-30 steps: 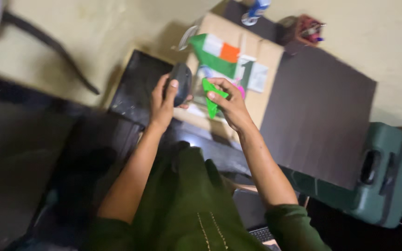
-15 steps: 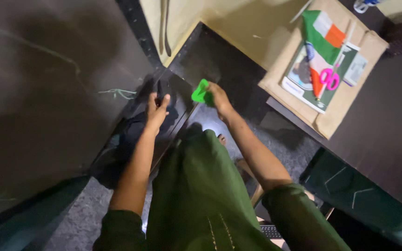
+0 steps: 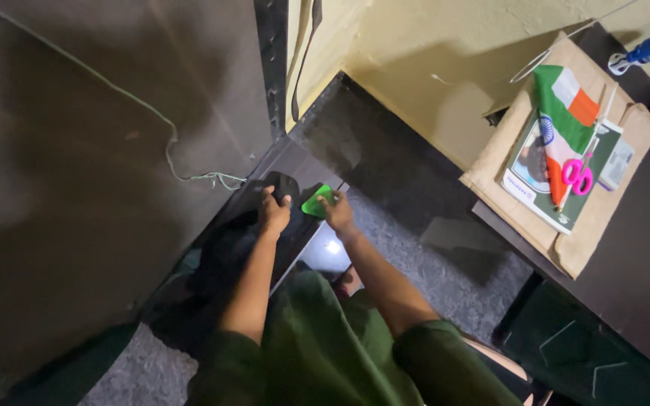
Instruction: The person clears a desk by moving a keyboard, laptop, and various stationery items onto a nearby chair. They then wet a black cloth at the kitchen sink and return to wipe the desk surface thoroughly.
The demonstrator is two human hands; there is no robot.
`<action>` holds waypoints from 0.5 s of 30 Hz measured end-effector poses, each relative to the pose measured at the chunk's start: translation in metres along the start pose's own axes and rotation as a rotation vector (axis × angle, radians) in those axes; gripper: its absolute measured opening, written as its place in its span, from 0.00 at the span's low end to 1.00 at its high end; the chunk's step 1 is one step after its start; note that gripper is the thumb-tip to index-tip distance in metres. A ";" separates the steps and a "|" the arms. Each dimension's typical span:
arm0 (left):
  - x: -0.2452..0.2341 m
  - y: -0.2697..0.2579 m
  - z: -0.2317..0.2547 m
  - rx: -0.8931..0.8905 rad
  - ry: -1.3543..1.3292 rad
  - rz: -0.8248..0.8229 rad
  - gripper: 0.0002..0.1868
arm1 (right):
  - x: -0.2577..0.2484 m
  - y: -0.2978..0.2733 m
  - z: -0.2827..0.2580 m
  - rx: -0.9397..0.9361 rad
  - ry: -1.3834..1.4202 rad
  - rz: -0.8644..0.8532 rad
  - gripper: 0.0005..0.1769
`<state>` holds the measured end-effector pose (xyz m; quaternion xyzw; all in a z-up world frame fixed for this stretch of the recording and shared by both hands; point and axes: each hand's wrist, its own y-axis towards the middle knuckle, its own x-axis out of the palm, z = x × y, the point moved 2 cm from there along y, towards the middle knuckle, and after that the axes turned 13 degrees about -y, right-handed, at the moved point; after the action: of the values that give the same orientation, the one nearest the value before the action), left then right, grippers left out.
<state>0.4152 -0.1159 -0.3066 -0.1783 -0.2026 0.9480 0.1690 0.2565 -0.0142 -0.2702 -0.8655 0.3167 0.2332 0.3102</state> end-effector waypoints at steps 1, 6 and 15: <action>0.001 0.004 -0.001 0.051 -0.012 0.018 0.33 | 0.003 -0.001 -0.002 -0.074 -0.030 0.038 0.38; 0.002 0.009 -0.007 -0.037 0.064 0.057 0.33 | 0.013 -0.007 -0.008 -0.237 0.268 -0.186 0.41; 0.032 -0.042 0.090 0.417 -0.243 -0.148 0.14 | -0.058 -0.050 -0.041 -0.239 0.219 0.120 0.18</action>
<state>0.3610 -0.0964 -0.2200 -0.0090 -0.0340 0.9687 0.2456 0.2594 0.0116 -0.1871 -0.8960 0.3698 0.1916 0.1541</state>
